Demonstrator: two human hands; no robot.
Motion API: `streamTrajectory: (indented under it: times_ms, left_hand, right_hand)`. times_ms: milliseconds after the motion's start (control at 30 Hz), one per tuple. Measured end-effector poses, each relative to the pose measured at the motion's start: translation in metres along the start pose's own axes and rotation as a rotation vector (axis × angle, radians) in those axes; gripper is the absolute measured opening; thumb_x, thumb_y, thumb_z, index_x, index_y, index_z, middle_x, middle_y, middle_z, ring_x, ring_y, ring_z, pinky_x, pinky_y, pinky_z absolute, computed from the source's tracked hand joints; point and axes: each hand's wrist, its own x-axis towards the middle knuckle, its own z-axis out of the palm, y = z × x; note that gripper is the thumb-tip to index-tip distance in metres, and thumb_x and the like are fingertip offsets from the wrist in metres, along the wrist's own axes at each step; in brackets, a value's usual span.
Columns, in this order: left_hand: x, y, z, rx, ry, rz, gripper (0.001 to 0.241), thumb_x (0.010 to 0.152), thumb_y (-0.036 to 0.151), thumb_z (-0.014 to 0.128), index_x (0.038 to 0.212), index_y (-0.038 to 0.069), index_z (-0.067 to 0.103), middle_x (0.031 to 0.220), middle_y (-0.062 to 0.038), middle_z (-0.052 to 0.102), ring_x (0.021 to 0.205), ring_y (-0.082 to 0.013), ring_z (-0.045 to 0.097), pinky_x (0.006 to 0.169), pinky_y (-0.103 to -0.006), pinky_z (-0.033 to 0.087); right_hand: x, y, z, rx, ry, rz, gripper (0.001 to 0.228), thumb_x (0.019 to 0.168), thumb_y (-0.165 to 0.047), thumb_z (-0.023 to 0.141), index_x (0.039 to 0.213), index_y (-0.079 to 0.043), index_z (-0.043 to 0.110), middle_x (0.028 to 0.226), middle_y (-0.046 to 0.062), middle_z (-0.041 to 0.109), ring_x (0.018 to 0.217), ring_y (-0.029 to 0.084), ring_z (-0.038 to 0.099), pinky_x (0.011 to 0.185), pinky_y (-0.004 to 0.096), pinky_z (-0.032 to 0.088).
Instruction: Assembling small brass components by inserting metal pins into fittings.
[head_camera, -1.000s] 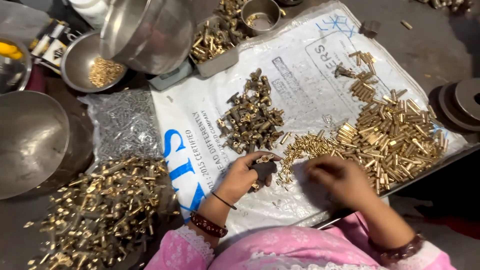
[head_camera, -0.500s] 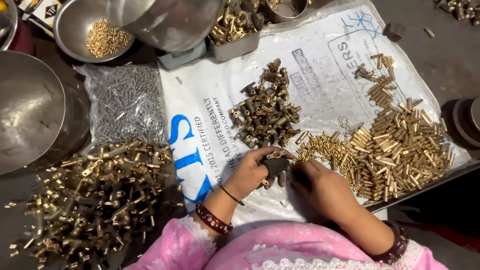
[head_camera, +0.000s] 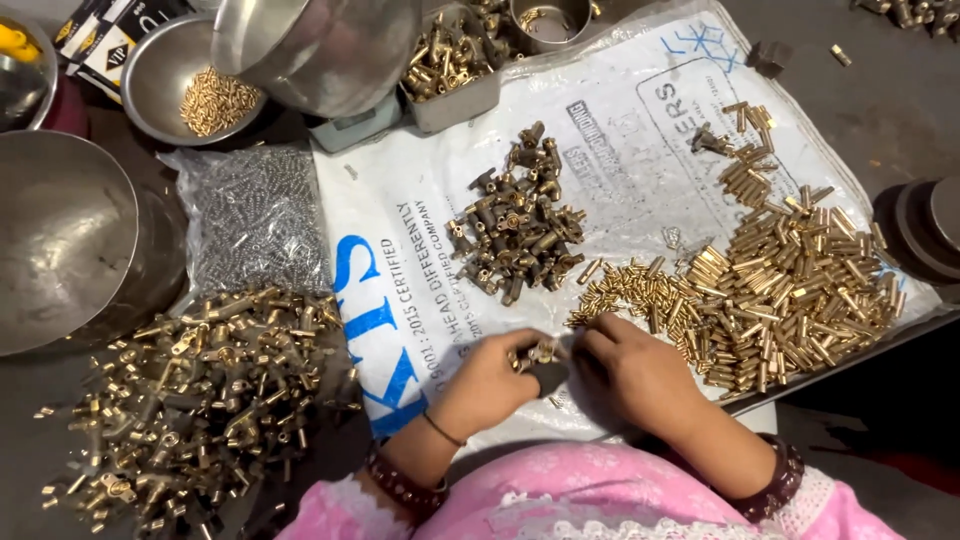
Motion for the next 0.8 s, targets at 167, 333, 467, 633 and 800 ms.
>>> streamTrajectory:
  times_ms: [167,333,467,633,800]
  left_hand:
    - [-0.007,-0.001,-0.001,0.068,0.02,-0.119,0.035,0.079,0.004,0.069,0.114,0.004,0.075,0.085,-0.002,0.074,0.071,-0.0056,0.064,0.063,-0.0224,0.053]
    - [0.01,-0.016,-0.001,-0.063,0.001,-0.229,0.043,0.077,0.0,0.062,0.119,0.004,0.072,0.073,-0.006,0.07,0.059,-0.0101,0.062,0.053,-0.0276,0.048]
    - [0.01,-0.018,-0.007,-0.045,-0.058,-0.211,0.035,0.078,0.001,0.063,0.112,-0.003,0.074,0.071,-0.007,0.07,0.058,-0.0103,0.063,0.054,-0.0272,0.05]
    - [0.01,-0.014,-0.01,-0.022,-0.081,-0.176,0.029,0.081,0.001,0.064,0.107,-0.002,0.075,0.069,-0.006,0.069,0.057,-0.0101,0.063,0.053,-0.0266,0.05]
    - [0.01,-0.023,-0.017,-0.284,-0.185,-0.081,0.039,0.084,-0.006,0.055,0.116,0.003,0.075,0.083,-0.003,0.07,0.061,-0.0066,0.059,0.054,-0.0234,0.049]
  right_hand:
    - [0.018,0.002,-0.032,0.296,-0.035,0.238,0.028,0.082,-0.015,0.073,0.109,-0.01,0.071,0.106,0.007,0.071,0.087,0.025,0.075,0.074,0.036,0.06]
    - [0.022,0.0,-0.019,0.763,-0.04,0.124,0.025,0.087,-0.001,0.071,0.111,-0.006,0.074,0.106,0.006,0.077,0.098,0.017,0.074,0.09,0.032,0.06]
    - [0.023,-0.001,0.002,0.688,-0.041,0.123,0.016,0.08,-0.002,0.079,0.095,-0.004,0.075,0.1,0.006,0.076,0.096,0.018,0.074,0.088,0.032,0.059]
    - [0.031,0.0,-0.009,0.636,-0.073,-0.103,0.014,0.081,-0.002,0.078,0.095,-0.005,0.079,0.101,0.007,0.075,0.1,0.02,0.071,0.09,0.034,0.056]
    - [0.064,0.038,-0.022,0.086,0.157,0.069,0.028,0.083,-0.011,0.077,0.111,-0.006,0.076,0.121,0.012,0.068,0.11,0.029,0.065,0.095,0.038,0.052]
